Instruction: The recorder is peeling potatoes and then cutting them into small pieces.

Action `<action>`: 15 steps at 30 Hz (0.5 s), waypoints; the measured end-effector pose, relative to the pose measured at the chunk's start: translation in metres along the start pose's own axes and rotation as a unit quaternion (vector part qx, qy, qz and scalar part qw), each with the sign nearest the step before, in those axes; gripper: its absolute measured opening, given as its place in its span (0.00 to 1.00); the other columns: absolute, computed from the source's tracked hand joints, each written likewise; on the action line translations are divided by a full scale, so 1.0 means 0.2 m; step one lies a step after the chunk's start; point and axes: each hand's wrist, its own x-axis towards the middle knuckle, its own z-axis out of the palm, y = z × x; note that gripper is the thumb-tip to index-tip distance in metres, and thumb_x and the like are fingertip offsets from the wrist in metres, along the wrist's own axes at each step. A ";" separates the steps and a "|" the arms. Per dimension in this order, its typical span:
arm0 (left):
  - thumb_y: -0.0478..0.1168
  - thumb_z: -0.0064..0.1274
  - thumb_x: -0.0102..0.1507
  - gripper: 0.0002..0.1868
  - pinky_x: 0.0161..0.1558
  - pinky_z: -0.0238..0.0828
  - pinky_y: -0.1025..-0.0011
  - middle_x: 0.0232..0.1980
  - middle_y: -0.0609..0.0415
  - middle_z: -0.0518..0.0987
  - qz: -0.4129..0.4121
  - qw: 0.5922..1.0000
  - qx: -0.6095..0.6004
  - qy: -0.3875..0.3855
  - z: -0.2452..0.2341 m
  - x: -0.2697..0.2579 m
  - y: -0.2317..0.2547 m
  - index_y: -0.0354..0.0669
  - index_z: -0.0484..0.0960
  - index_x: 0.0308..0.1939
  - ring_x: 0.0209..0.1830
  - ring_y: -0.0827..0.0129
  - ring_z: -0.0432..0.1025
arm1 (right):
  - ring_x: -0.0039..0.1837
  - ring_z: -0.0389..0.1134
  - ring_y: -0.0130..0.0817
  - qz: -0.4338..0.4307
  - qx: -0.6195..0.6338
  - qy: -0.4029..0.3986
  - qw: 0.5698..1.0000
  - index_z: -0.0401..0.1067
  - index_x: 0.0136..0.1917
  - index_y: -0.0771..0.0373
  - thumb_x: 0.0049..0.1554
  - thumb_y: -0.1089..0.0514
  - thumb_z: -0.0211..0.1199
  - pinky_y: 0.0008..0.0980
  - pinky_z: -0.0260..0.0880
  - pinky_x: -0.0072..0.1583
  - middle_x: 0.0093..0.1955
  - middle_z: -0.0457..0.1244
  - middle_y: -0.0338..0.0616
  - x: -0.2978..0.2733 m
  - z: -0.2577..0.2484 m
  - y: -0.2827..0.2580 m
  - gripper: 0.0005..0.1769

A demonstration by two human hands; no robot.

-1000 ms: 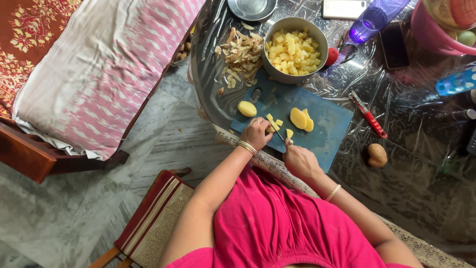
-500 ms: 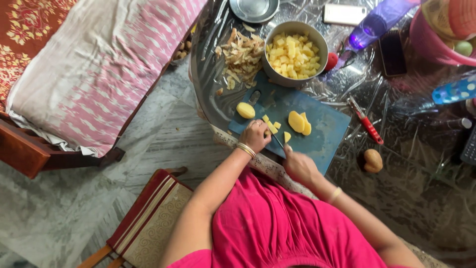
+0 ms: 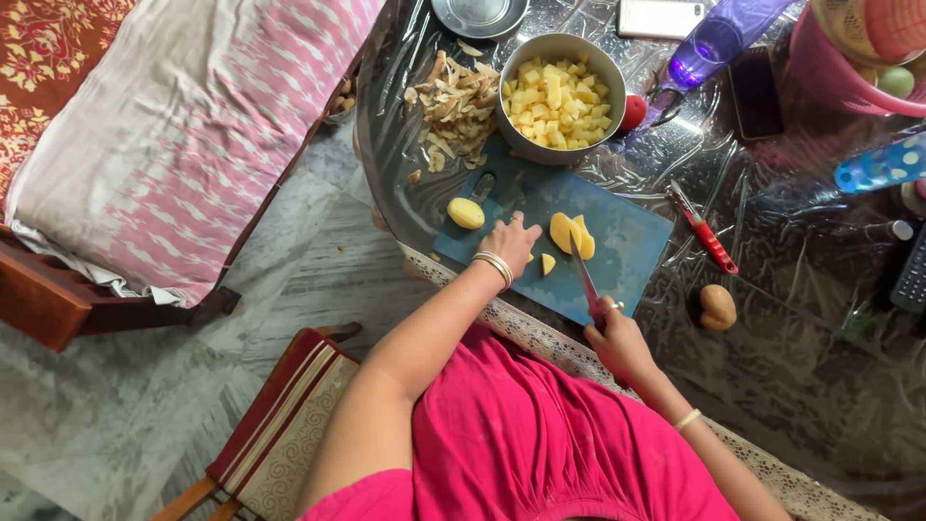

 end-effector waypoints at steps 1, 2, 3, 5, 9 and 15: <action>0.35 0.62 0.57 0.22 0.48 0.79 0.53 0.64 0.39 0.67 0.001 1.000 0.002 -0.002 -0.02 0.00 0.00 0.52 0.76 0.54 0.55 0.39 0.73 | 0.43 0.72 0.56 0.001 0.003 0.000 1.000 0.64 0.55 0.63 0.54 0.58 0.61 0.51 0.70 0.47 0.38 0.67 0.57 0.02 0.02 0.00 0.17; 0.36 0.63 0.56 0.23 0.48 0.79 0.53 0.64 0.39 0.68 0.009 1.000 0.009 -0.007 -0.03 0.00 0.01 0.52 0.76 0.54 0.55 0.39 0.73 | 0.43 0.72 0.54 -0.010 0.025 0.016 0.999 0.64 0.55 0.62 0.54 0.57 0.61 0.49 0.70 0.47 0.39 0.68 0.55 0.04 0.03 0.00 0.17; 0.36 0.64 0.56 0.23 0.48 0.79 0.53 0.63 0.40 0.68 0.018 1.000 0.016 -0.012 -0.04 -0.01 0.02 0.52 0.76 0.54 0.55 0.39 0.73 | 0.44 0.72 0.52 -0.021 0.047 0.033 0.998 0.65 0.56 0.61 0.53 0.57 0.62 0.47 0.70 0.48 0.39 0.68 0.53 0.06 0.05 0.00 0.18; 0.36 0.64 0.55 0.24 0.48 0.79 0.53 0.63 0.40 0.68 0.022 1.000 0.016 -0.009 -0.03 -0.01 0.02 0.53 0.76 0.54 0.54 0.39 0.73 | 0.44 0.71 0.53 -0.017 0.043 0.039 0.998 0.65 0.57 0.61 0.54 0.56 0.63 0.47 0.70 0.48 0.40 0.68 0.53 0.10 0.07 -0.07 0.19; 0.36 0.64 0.54 0.24 0.47 0.78 0.51 0.62 0.41 0.69 0.001 1.000 -0.017 0.012 -0.06 -0.02 0.02 0.56 0.77 0.53 0.52 0.40 0.73 | 0.45 0.72 0.53 -0.065 0.021 0.113 0.991 0.67 0.56 0.62 0.52 0.51 0.67 0.46 0.71 0.48 0.41 0.68 0.53 0.22 0.07 -0.29 0.22; 0.43 0.68 0.47 0.27 0.53 0.75 0.56 0.54 0.45 0.70 -0.055 0.985 -0.156 0.048 -0.06 -0.01 -0.07 0.57 0.78 0.49 0.50 0.47 0.74 | 0.46 0.71 0.56 -0.069 -0.035 0.120 0.990 0.71 0.56 0.63 0.54 0.50 0.70 0.49 0.70 0.49 0.41 0.68 0.56 0.43 0.15 -0.35 0.22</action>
